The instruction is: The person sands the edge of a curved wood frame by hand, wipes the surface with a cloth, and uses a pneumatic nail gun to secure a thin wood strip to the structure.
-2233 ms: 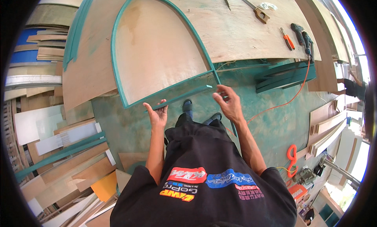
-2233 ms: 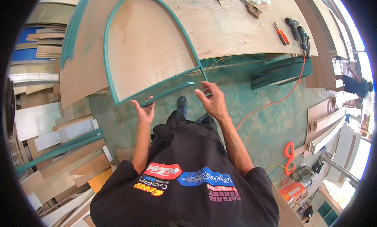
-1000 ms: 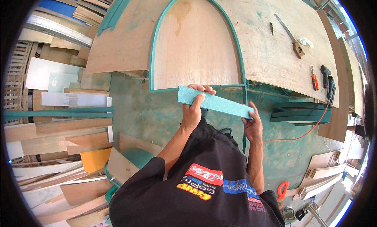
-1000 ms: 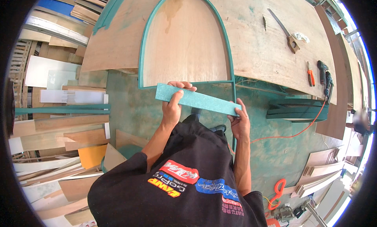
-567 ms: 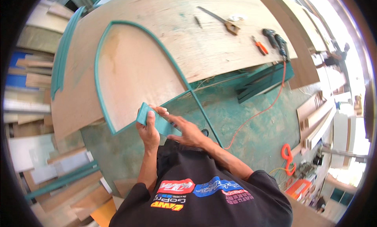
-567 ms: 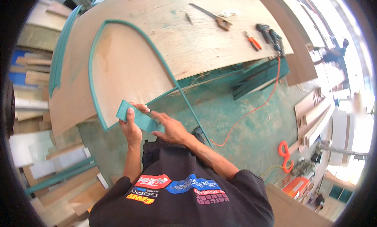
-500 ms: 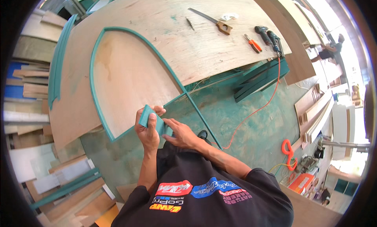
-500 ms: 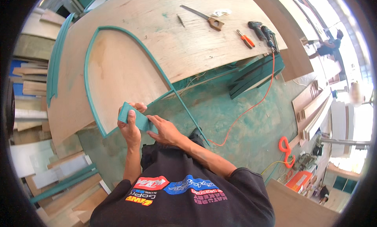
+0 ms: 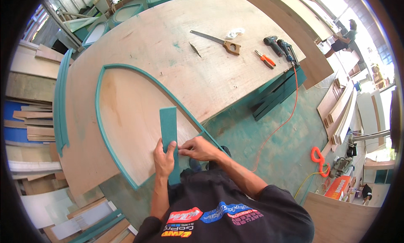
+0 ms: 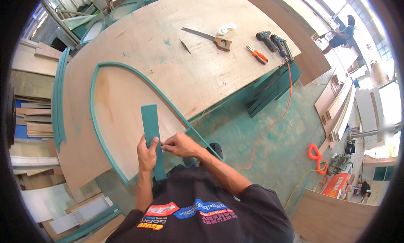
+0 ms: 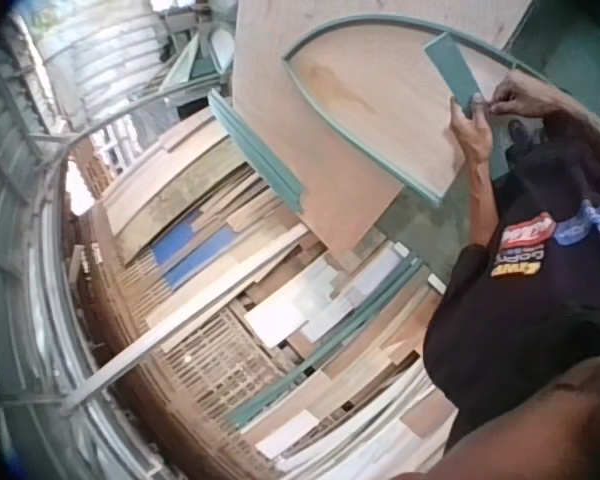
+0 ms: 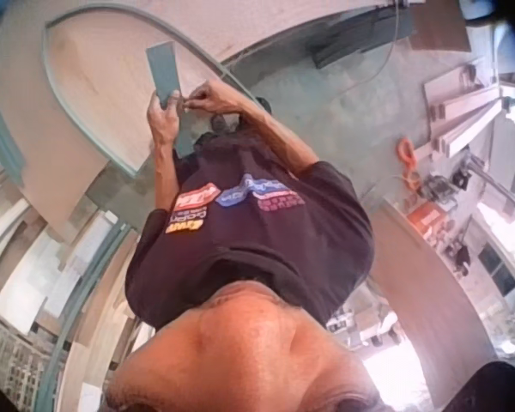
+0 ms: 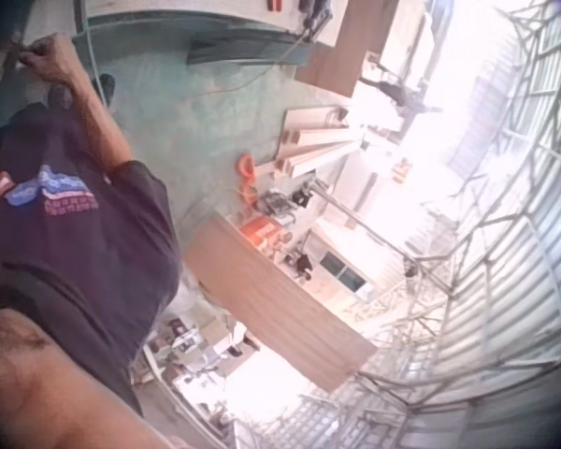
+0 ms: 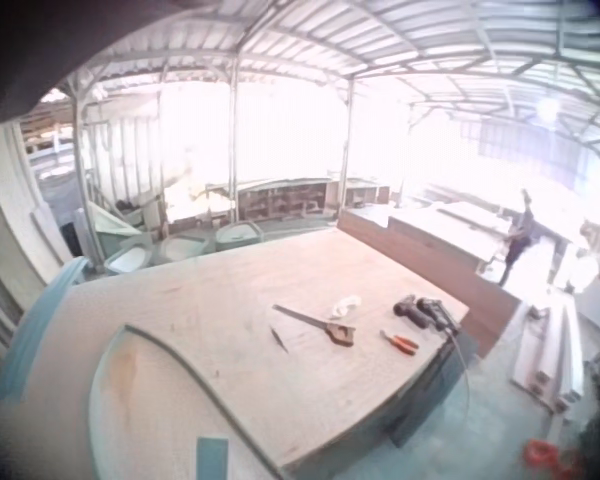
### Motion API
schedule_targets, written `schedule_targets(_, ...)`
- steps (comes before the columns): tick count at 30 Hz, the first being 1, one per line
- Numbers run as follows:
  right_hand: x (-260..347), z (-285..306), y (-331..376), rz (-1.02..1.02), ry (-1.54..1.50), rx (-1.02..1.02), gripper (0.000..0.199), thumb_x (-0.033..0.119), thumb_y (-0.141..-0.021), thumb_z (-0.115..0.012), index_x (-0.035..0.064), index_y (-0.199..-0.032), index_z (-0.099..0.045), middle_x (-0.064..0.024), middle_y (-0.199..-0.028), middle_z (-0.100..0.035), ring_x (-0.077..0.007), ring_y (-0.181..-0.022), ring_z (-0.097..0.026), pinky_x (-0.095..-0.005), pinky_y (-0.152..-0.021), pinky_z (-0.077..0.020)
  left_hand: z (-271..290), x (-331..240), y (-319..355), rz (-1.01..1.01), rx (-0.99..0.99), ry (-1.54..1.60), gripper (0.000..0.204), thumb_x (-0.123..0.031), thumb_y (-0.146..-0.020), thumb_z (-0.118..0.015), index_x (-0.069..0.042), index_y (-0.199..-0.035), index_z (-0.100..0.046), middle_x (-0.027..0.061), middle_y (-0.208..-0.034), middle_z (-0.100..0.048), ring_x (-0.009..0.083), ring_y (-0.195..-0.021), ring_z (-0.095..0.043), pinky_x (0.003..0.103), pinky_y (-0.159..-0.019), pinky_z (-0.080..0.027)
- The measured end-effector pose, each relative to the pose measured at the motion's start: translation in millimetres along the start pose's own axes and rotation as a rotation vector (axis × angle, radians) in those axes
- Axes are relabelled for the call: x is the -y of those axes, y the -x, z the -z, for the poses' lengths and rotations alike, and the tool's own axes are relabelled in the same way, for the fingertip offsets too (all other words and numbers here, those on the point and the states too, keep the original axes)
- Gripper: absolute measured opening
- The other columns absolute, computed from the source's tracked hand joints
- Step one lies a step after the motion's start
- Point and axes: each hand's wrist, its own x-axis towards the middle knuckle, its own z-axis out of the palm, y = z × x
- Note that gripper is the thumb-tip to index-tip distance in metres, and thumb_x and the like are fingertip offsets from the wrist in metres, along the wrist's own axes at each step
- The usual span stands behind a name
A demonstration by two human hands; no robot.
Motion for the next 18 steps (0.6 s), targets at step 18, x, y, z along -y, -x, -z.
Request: schedule_targets(18,-246.7,546.2,-312.9,-0.100,0.643,-0.987,0.044,0.017,-0.092,-0.060,0.0055,-0.134,-0.060,-0.0218,-0.139,-0.058,-0.0367,-0.129,-0.056,-0.0444,-0.108,-0.0453,41.8,162.7,-128.5,0.632,0.027,-0.327,0.050,-0.048,-0.088,-0.078,0.001,-0.077,-0.069,0.0088,-0.058,-0.066,0.0182,-0.051,-0.066,0.034,-0.053,-0.052)
